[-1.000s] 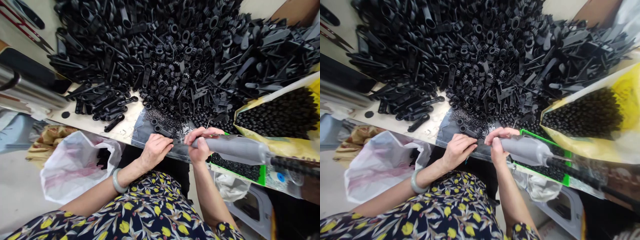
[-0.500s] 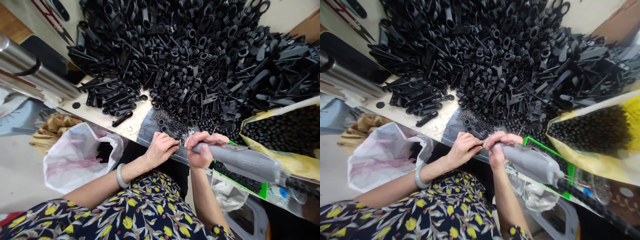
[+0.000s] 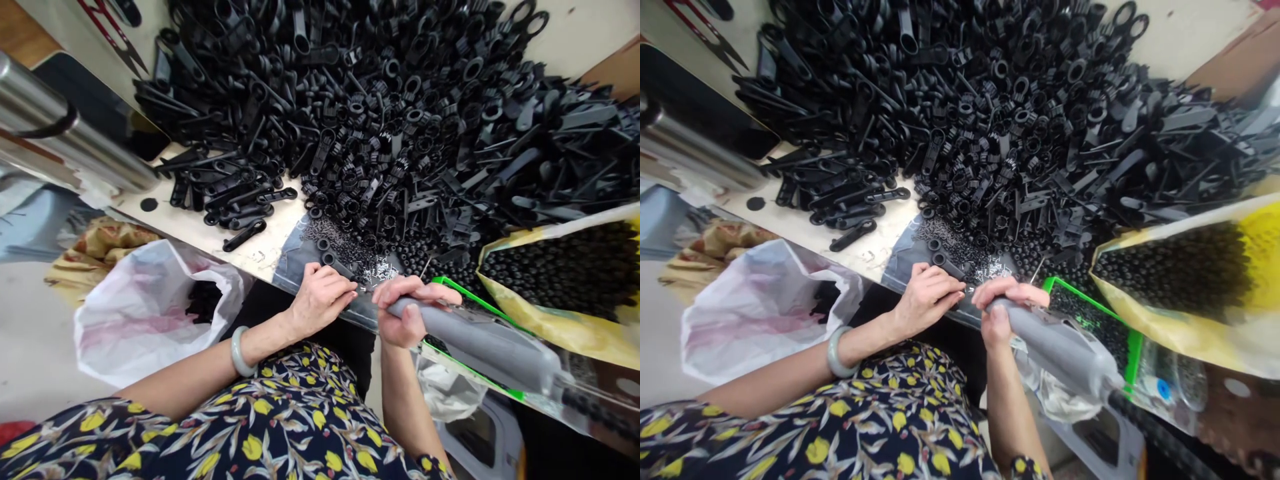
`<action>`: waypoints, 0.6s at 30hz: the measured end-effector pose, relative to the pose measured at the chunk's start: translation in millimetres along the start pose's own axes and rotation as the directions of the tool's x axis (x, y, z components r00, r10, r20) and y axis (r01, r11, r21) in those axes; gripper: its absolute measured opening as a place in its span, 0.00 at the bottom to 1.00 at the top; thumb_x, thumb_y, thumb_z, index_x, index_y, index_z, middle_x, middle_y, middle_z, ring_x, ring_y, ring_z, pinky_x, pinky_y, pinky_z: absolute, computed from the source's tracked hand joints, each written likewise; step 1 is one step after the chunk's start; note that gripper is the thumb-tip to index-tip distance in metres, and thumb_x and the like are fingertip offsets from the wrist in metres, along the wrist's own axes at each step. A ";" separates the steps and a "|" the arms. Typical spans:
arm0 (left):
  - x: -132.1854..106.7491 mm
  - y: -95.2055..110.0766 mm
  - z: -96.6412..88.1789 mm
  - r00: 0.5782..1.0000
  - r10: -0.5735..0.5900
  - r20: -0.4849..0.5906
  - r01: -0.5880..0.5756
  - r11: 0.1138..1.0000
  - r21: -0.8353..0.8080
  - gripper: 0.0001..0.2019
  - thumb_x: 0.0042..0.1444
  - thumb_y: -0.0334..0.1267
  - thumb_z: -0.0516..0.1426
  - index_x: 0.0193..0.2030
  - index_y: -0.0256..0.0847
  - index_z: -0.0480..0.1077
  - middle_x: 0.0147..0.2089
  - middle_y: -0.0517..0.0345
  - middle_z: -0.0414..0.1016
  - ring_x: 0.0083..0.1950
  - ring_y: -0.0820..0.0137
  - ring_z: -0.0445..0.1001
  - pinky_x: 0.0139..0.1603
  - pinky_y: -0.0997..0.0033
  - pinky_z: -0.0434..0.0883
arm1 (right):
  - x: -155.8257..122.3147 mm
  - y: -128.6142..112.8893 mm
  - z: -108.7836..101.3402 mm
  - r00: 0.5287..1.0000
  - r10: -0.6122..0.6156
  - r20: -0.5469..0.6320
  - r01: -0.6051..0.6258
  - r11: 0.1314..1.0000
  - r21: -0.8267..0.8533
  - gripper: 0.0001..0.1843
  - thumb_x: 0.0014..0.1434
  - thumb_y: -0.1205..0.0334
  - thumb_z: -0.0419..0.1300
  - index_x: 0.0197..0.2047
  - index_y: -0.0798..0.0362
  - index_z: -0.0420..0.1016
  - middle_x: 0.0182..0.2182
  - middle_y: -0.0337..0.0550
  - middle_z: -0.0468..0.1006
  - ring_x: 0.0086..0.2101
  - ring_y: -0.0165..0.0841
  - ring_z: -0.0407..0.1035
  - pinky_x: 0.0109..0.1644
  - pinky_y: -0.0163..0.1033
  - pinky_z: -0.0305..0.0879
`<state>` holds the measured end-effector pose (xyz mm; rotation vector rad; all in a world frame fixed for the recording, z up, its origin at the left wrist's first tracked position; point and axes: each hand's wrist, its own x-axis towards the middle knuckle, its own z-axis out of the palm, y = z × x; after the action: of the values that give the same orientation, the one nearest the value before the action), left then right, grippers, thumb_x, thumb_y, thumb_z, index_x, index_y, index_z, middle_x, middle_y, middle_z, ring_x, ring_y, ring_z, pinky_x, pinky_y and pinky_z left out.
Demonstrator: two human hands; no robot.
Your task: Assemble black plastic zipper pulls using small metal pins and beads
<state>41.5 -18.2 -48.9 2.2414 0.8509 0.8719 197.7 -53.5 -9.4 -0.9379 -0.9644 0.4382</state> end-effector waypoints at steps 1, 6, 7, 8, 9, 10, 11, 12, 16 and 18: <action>-0.2 -0.1 0.2 1.000 -0.002 -0.002 0.002 1.000 -0.002 0.08 0.72 0.40 0.58 0.47 0.42 0.78 0.41 0.58 0.86 0.43 0.67 0.78 0.51 0.55 0.59 | 1.5 0.6 -7.2 0.999 -0.025 -0.035 0.024 0.999 -0.037 0.14 0.61 0.57 0.64 0.44 0.43 0.61 0.23 0.26 0.73 0.17 0.30 0.62 0.20 0.36 0.67; 0.7 0.5 -0.5 1.000 0.008 -0.016 -0.008 1.000 -0.014 0.07 0.72 0.38 0.59 0.47 0.42 0.79 0.43 0.57 0.87 0.43 0.67 0.79 0.51 0.55 0.59 | 16.3 1.5 -36.6 0.982 0.113 -0.153 -0.124 0.990 -0.061 0.14 0.58 0.58 0.63 0.43 0.44 0.61 0.19 0.24 0.70 0.14 0.28 0.58 0.18 0.33 0.63; 0.9 0.7 -0.8 1.000 0.013 -0.021 -0.013 1.000 -0.016 0.07 0.72 0.38 0.59 0.48 0.42 0.78 0.43 0.57 0.87 0.42 0.67 0.79 0.51 0.55 0.59 | 18.7 0.5 -38.5 0.976 0.147 -0.160 -0.156 0.987 -0.040 0.14 0.58 0.58 0.63 0.43 0.44 0.61 0.19 0.24 0.70 0.14 0.28 0.57 0.17 0.33 0.62; 0.9 0.8 -1.0 0.999 0.017 -0.027 -0.017 1.000 -0.017 0.06 0.72 0.38 0.59 0.48 0.42 0.78 0.43 0.57 0.87 0.42 0.67 0.79 0.51 0.55 0.59 | 20.3 -0.8 -38.8 0.973 0.155 -0.174 -0.162 0.986 -0.028 0.14 0.58 0.58 0.63 0.43 0.44 0.60 0.19 0.23 0.70 0.14 0.28 0.57 0.17 0.32 0.61; 0.7 0.8 -1.2 0.999 0.021 -0.032 -0.022 1.000 -0.018 0.06 0.71 0.38 0.60 0.48 0.42 0.78 0.43 0.57 0.87 0.42 0.67 0.79 0.51 0.55 0.59 | 21.1 -2.2 -37.7 0.971 0.142 -0.191 -0.149 0.988 -0.025 0.15 0.58 0.58 0.63 0.43 0.43 0.60 0.19 0.23 0.70 0.14 0.28 0.57 0.17 0.32 0.61; 0.4 0.9 -1.3 0.999 0.025 -0.035 -0.025 1.000 -0.018 0.06 0.71 0.38 0.60 0.48 0.42 0.78 0.43 0.57 0.87 0.42 0.67 0.79 0.51 0.55 0.60 | 21.1 -3.8 -35.5 0.972 0.120 -0.200 -0.128 0.991 -0.025 0.15 0.57 0.59 0.63 0.43 0.43 0.60 0.19 0.23 0.70 0.14 0.28 0.57 0.17 0.32 0.62; -0.1 0.9 -1.3 0.999 0.026 -0.033 -0.027 0.999 -0.017 0.06 0.71 0.37 0.60 0.49 0.42 0.78 0.44 0.57 0.87 0.42 0.67 0.79 0.51 0.54 0.60 | 20.5 -5.2 -32.5 0.975 0.109 -0.195 -0.115 0.993 -0.016 0.15 0.58 0.59 0.63 0.43 0.43 0.60 0.19 0.23 0.70 0.14 0.28 0.57 0.17 0.32 0.61; -0.6 1.0 -1.2 0.999 0.025 -0.028 -0.025 1.000 -0.015 0.06 0.71 0.37 0.60 0.49 0.42 0.78 0.44 0.57 0.87 0.43 0.67 0.79 0.51 0.54 0.60 | 19.5 -6.3 -29.2 0.978 0.108 -0.178 -0.109 0.994 0.000 0.14 0.58 0.59 0.63 0.43 0.43 0.60 0.19 0.24 0.70 0.14 0.28 0.57 0.17 0.31 0.61; -1.1 1.6 -0.9 1.000 0.016 -0.009 -0.016 1.000 0.001 0.07 0.72 0.37 0.59 0.50 0.43 0.79 0.45 0.56 0.87 0.44 0.67 0.80 0.52 0.54 0.60 | 16.1 -7.3 -17.8 0.990 0.065 -0.123 -0.062 0.998 0.029 0.13 0.59 0.60 0.62 0.43 0.42 0.60 0.20 0.25 0.71 0.15 0.28 0.57 0.17 0.32 0.62; -0.2 2.0 -1.2 1.000 0.021 -0.014 -0.021 1.000 0.006 0.07 0.72 0.37 0.59 0.50 0.43 0.79 0.44 0.56 0.87 0.43 0.67 0.80 0.51 0.54 0.60 | 15.8 -6.2 -14.6 0.992 0.048 -0.114 -0.047 0.999 0.015 0.13 0.59 0.61 0.62 0.43 0.43 0.60 0.20 0.24 0.71 0.15 0.28 0.58 0.17 0.32 0.63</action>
<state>41.2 -19.2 -46.8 2.2551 0.8385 0.8964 218.0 -53.0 0.3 -0.9662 -0.8356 0.4255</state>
